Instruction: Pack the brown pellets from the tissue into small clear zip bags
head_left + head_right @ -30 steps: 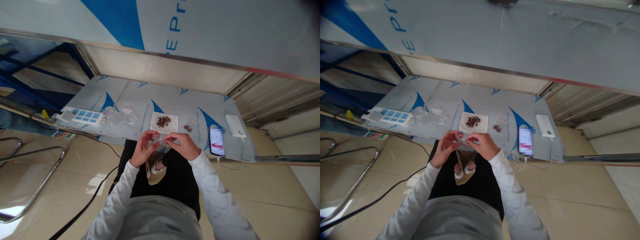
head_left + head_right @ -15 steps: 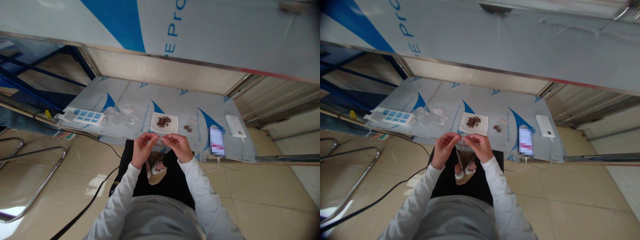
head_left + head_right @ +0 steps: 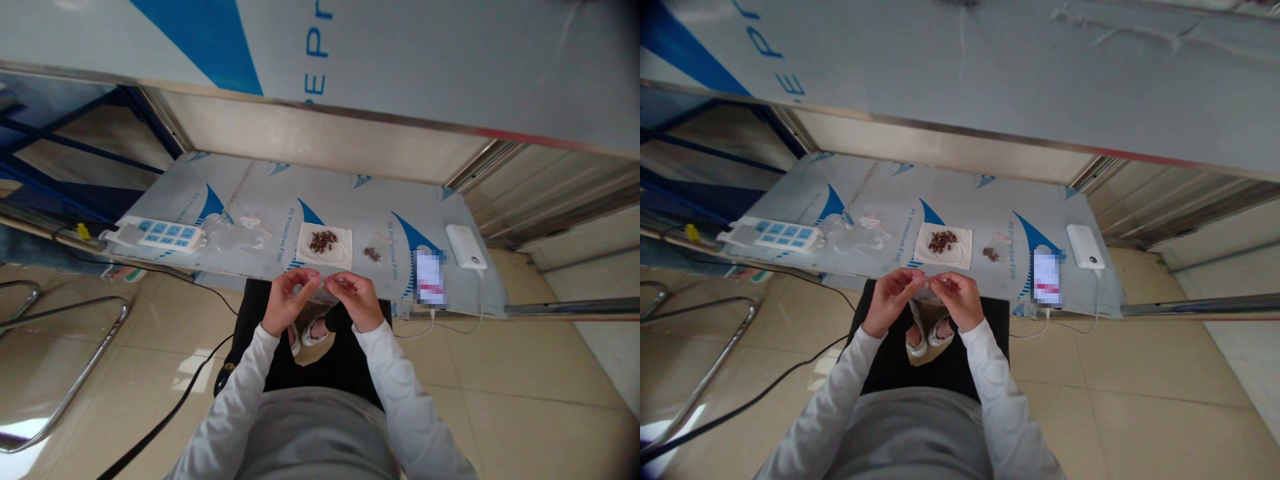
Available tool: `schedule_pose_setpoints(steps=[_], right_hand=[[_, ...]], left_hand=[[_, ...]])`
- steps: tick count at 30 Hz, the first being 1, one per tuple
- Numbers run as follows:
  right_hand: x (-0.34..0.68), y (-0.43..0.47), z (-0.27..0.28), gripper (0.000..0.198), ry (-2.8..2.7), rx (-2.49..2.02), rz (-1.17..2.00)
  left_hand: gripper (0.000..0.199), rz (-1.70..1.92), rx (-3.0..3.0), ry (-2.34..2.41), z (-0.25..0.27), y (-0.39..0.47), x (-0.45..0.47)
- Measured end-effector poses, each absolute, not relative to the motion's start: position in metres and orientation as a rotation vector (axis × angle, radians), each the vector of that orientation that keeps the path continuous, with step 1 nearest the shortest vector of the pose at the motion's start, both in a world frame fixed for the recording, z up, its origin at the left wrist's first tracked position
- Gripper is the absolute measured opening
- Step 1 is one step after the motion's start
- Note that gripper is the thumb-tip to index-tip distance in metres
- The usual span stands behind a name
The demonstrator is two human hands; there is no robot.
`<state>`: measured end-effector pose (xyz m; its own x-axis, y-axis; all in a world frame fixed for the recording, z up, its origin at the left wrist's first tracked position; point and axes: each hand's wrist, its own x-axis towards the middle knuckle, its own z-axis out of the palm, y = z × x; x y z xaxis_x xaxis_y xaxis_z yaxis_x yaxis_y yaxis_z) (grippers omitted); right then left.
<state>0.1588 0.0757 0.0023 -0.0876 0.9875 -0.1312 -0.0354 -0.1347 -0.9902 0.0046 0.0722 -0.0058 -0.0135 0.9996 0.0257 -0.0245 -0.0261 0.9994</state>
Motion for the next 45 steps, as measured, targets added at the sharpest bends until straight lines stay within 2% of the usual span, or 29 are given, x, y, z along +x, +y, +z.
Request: schedule_pose_setpoints(steps=[18, 27, 45], right_hand=[[0.165, 0.069, 0.002, 0.029, -1.066, -1.23, 1.425], [0.166, 0.064, 0.01, 0.026, -1.265, -1.278, 1.243], [0.156, 0.063, 0.007, 0.025, -1.104, -1.242, 1.341]], left_hand=[[0.02, 1.193, 1.231, 1.172, -0.002, 0.071, 0.008], [0.02, 1.195, 1.162, 1.156, -0.005, 0.069, 0.012], [0.018, 1.227, 1.202, 1.204, -0.001, 0.067, 0.008]])
